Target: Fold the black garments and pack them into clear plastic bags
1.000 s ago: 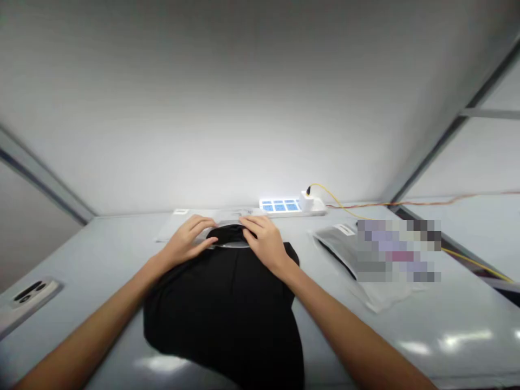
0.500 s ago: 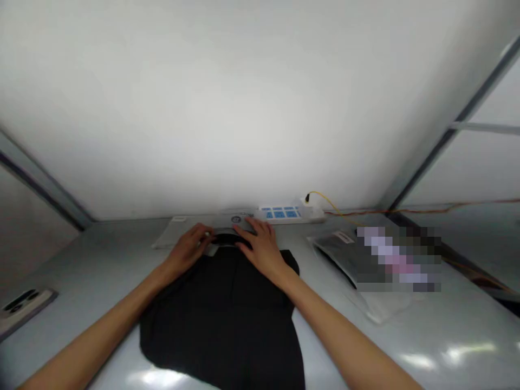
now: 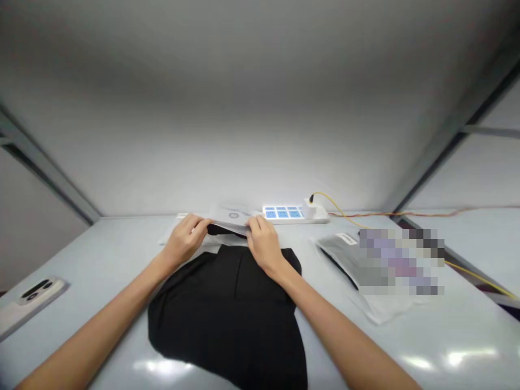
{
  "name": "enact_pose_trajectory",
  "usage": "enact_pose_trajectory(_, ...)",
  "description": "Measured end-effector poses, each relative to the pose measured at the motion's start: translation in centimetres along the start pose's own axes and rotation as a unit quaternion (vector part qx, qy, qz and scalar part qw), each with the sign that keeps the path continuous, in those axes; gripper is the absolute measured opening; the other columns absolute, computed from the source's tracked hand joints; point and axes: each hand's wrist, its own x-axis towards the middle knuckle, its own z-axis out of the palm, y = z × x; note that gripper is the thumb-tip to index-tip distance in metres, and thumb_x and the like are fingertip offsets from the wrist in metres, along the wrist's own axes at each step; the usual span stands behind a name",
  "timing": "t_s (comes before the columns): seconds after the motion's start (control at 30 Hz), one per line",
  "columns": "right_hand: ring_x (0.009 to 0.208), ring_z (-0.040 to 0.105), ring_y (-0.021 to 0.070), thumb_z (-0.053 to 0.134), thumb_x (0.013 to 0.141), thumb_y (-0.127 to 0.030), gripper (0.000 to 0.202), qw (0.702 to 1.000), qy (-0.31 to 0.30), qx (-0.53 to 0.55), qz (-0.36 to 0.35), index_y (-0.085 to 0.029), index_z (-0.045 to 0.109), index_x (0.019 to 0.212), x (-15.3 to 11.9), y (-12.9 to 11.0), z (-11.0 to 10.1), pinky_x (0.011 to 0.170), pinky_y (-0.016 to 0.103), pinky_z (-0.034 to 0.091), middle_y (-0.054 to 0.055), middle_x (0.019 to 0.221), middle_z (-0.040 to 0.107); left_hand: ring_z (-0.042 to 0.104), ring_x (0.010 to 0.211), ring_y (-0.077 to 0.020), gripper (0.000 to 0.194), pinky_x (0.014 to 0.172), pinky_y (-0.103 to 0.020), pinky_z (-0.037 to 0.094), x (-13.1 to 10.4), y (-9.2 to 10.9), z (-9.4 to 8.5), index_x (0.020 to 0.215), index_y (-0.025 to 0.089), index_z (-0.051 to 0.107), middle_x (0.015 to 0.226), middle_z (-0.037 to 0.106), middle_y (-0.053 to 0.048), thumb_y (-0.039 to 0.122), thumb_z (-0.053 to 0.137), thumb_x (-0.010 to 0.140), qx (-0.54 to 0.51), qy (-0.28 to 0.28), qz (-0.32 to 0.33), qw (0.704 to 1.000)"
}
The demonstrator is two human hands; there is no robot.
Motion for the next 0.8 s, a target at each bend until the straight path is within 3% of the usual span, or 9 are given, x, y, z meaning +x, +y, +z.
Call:
enact_pose_trajectory(0.1,0.091,0.061,0.0290,0.048,0.088,-0.009,0.022,1.000,0.009,-0.009,0.013,-0.017,0.062,0.103,0.0,-0.3,-0.3,0.080,0.042,0.054,0.013,0.101,0.061,0.060,0.087,-0.0247,0.029,0.083,-0.040,0.051,0.0,-0.1,-0.3,0.116,0.020,0.067,0.091,0.065,-0.010,0.019,0.041,0.104,0.010,0.010,-0.014,1.000)
enact_pose_trajectory(0.2,0.089,0.062,0.0268,0.050,0.091,-0.015,0.025,1.000,-0.003,-0.002,0.030,-0.018,0.062,0.113,-0.2,0.2,-0.4,0.078,0.040,0.055,0.011,0.105,0.060,0.062,0.099,-0.0252,0.025,0.090,-0.041,0.052,-0.2,0.4,0.5,0.122,0.021,0.065,0.109,0.067,-0.012,0.027,0.048,0.104,-0.004,0.011,-0.025,1.000)
enact_pose_trajectory(0.3,0.089,0.062,0.0241,0.051,0.093,-0.016,0.037,0.999,-0.022,0.004,0.023,-0.022,0.060,0.129,-0.3,0.7,-0.3,0.080,0.038,0.055,0.010,0.109,0.061,0.057,0.123,-0.0278,0.043,0.105,-0.045,0.048,-0.4,0.7,1.8,0.141,0.021,0.054,0.136,0.060,-0.015,0.040,0.053,0.102,-0.110,-0.008,-0.058,0.992)
enact_pose_trajectory(0.37,0.095,0.061,0.0250,0.054,0.093,-0.017,0.039,1.000,-0.024,0.002,-0.007,-0.022,0.062,0.131,-0.3,0.6,-0.1,0.088,0.041,0.054,0.010,0.109,0.063,0.055,0.131,-0.0264,0.050,0.110,-0.045,0.046,-0.6,0.5,2.7,0.150,0.022,0.045,0.142,0.058,-0.014,0.040,0.050,0.103,-0.177,-0.026,-0.075,0.981)
enact_pose_trajectory(0.5,0.132,0.045,0.0341,0.065,0.089,-0.026,0.036,0.998,-0.004,-0.010,-0.056,-0.023,0.068,0.125,-0.3,0.1,0.4,0.112,0.055,0.039,0.014,0.134,0.059,0.064,0.120,-0.0228,0.045,0.103,-0.039,0.052,-0.8,-0.1,3.5,0.149,0.025,0.049,0.135,0.066,-0.008,0.032,0.048,0.104,-0.188,-0.041,-0.077,0.978)
enact_pose_trajectory(0.63,0.152,0.021,0.0383,0.058,0.094,-0.024,0.052,0.996,-0.073,-0.021,-0.052,-0.028,0.055,0.146,-0.5,0.1,0.6,0.117,0.063,0.028,0.012,0.159,0.040,0.068,0.107,-0.0249,0.043,0.095,-0.040,0.055,-0.7,0.2,3.9,0.145,0.021,0.053,0.118,0.071,-0.011,0.026,0.048,0.102,-0.156,-0.020,-0.105,0.982)
enact_pose_trajectory(0.7,0.153,0.020,0.0366,0.054,0.094,-0.019,0.058,0.994,-0.101,-0.008,-0.044,-0.032,0.050,0.150,-0.4,0.4,0.8,0.118,0.064,0.026,0.010,0.161,0.038,0.067,0.103,-0.0259,0.040,0.092,-0.041,0.056,-0.7,0.5,4.0,0.141,0.017,0.056,0.112,0.071,-0.012,0.023,0.049,0.101,-0.131,-0.010,-0.115,0.985)
enact_pose_trajectory(0.8,0.147,0.033,0.0292,0.049,0.092,-0.010,0.064,0.992,-0.111,0.035,-0.045,-0.029,0.046,0.153,-0.2,0.7,1.1,0.119,0.055,0.030,0.009,0.157,0.045,0.066,0.097,-0.0256,0.036,0.087,-0.040,0.056,-0.5,0.9,3.9,0.132,0.016,0.062,0.104,0.070,-0.012,0.016,0.049,0.099,-0.087,-0.007,-0.116,0.989)
